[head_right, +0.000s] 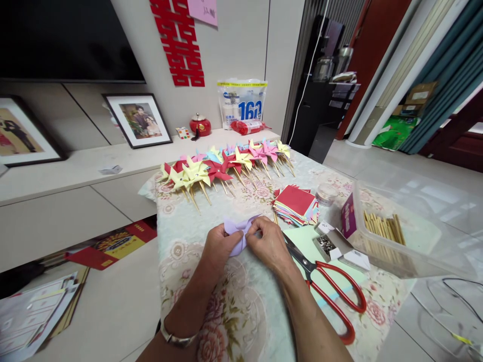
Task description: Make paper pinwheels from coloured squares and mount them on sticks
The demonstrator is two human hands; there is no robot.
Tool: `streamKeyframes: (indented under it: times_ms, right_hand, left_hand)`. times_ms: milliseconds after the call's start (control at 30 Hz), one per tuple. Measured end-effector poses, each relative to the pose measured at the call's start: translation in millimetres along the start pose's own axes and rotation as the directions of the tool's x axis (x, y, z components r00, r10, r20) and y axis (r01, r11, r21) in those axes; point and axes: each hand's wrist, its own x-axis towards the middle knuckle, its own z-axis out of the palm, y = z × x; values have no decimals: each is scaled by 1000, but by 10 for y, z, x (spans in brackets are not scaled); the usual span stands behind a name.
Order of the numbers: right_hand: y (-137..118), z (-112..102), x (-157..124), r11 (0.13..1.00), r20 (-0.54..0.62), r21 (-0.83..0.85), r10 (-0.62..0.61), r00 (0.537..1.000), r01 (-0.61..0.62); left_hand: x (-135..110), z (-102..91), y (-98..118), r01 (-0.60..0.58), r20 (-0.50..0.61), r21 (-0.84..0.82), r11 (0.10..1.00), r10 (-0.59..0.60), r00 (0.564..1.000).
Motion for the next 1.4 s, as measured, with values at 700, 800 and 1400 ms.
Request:
streamKeyframes:
  times_ms: [700, 800, 1400]
  right_hand:
    - [5, -15, 1, 1000, -2, -12, -8, 1000, 8]
    - [-2, -15, 0, 1000, -1, -20, -2, 1000, 2]
    - [-15, -20, -7, 1000, -3, -26, -14, 1000, 14]
  left_hand:
    - [-15, 21, -18, -74, -5, 101, 992, 75, 997]
    - [-21, 24, -17, -65, -6, 93, 994, 65, 998]
    - [-33, 22, 58, 19, 65, -22, 1000, -18, 998]
